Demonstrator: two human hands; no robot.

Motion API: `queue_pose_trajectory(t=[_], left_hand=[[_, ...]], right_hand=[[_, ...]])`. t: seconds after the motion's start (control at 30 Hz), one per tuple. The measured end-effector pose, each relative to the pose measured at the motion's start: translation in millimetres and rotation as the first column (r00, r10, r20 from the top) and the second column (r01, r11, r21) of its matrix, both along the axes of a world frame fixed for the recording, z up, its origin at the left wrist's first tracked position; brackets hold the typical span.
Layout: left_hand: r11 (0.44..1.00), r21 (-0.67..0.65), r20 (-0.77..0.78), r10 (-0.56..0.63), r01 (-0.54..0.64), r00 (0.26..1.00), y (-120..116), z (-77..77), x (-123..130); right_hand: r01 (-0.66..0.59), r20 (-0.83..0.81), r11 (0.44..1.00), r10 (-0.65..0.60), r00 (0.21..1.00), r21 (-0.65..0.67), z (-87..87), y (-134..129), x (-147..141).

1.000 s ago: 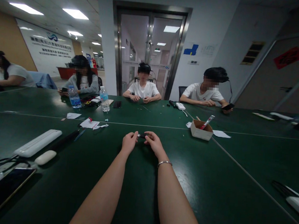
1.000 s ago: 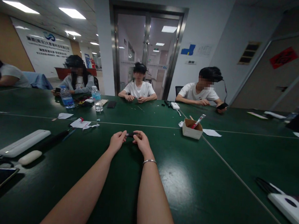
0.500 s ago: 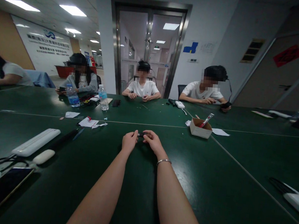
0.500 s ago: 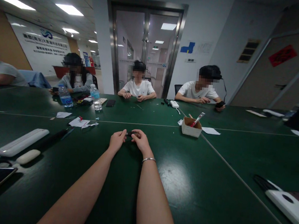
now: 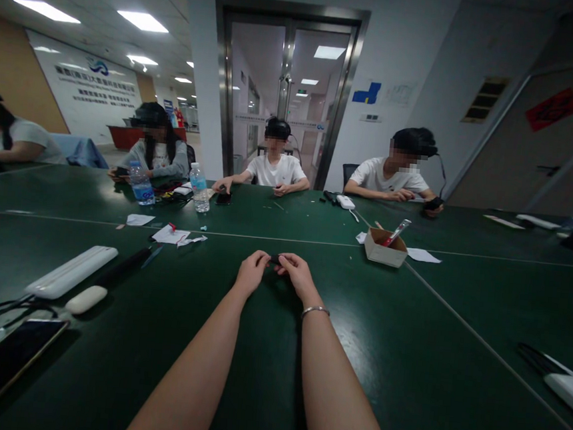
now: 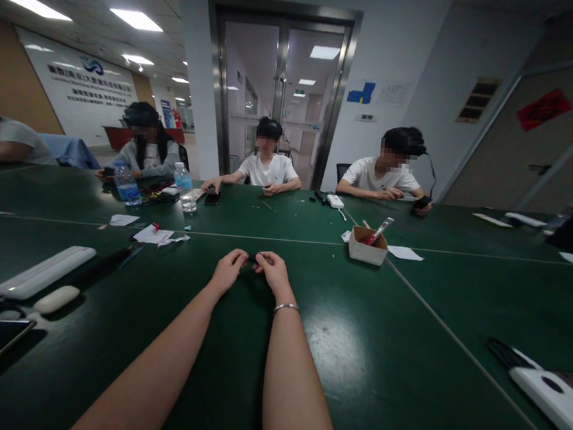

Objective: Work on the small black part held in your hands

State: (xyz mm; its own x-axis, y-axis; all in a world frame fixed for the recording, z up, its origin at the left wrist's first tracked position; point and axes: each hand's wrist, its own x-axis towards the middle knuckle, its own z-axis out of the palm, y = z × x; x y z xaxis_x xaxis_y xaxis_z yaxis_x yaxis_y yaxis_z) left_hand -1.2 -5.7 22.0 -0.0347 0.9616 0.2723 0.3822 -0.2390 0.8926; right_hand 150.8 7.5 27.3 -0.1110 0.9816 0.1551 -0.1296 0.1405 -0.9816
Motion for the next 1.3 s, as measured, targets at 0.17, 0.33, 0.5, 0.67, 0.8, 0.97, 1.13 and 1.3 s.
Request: queue_pose_trajectory(t=[0.17, 0.33, 0.5, 0.67, 0.8, 0.97, 1.13, 1.3], left_hand=[[0.982, 0.173, 0.093, -0.092, 0.075, 0.991, 0.9, -0.4, -1.1], [0.999, -0.032, 0.269, 0.002, 0.007, 0.963, 1.5, 1.9, -0.7], [0.999, -0.052, 0.204, 0.003, 0.008, 0.979, 3.3, 0.0, 0.1], [0.997, -0.076, 0.219, -0.002, 0.019, 0.976, 2.8, -0.1, -0.7], [0.999, -0.049, 0.154, 0.023, -0.016, 0.988, 3.0, 0.5, -0.8], [0.997, -0.079, 0.177, 0.021, -0.007, 0.984, 3.8, 0.7, -1.0], [0.999, -0.036, 0.206, 0.003, 0.004, 0.979, 2.9, -4.9, 3.5], [0.994, -0.011, 0.021, 0.105, -0.105, 0.994, -14.5, 17.7, -8.9]], right_hand=[[-0.001, -0.013, 1.0, 0.001, 1.0, -0.012, -0.4, 0.9, 0.1], [-0.013, -0.014, 1.0, 0.013, 1.0, -0.009, 0.1, 0.3, -1.1], [-0.046, 0.027, 0.999, 0.046, 0.999, 0.006, 2.0, -1.7, -1.3], [-0.041, 0.018, 0.999, 0.041, 0.999, 0.019, 3.7, -2.7, 0.0], [-0.027, 0.037, 0.999, 0.026, 0.999, 0.022, 3.7, -3.2, 0.0], [-0.019, 0.042, 0.999, 0.017, 0.999, 0.027, 1.9, -2.8, 0.0], [0.008, 0.018, 0.999, -0.008, 1.0, 0.033, 0.1, -0.6, -0.7], [0.018, -0.002, 1.0, -0.018, 1.0, 0.007, -0.6, 1.1, -0.4]])
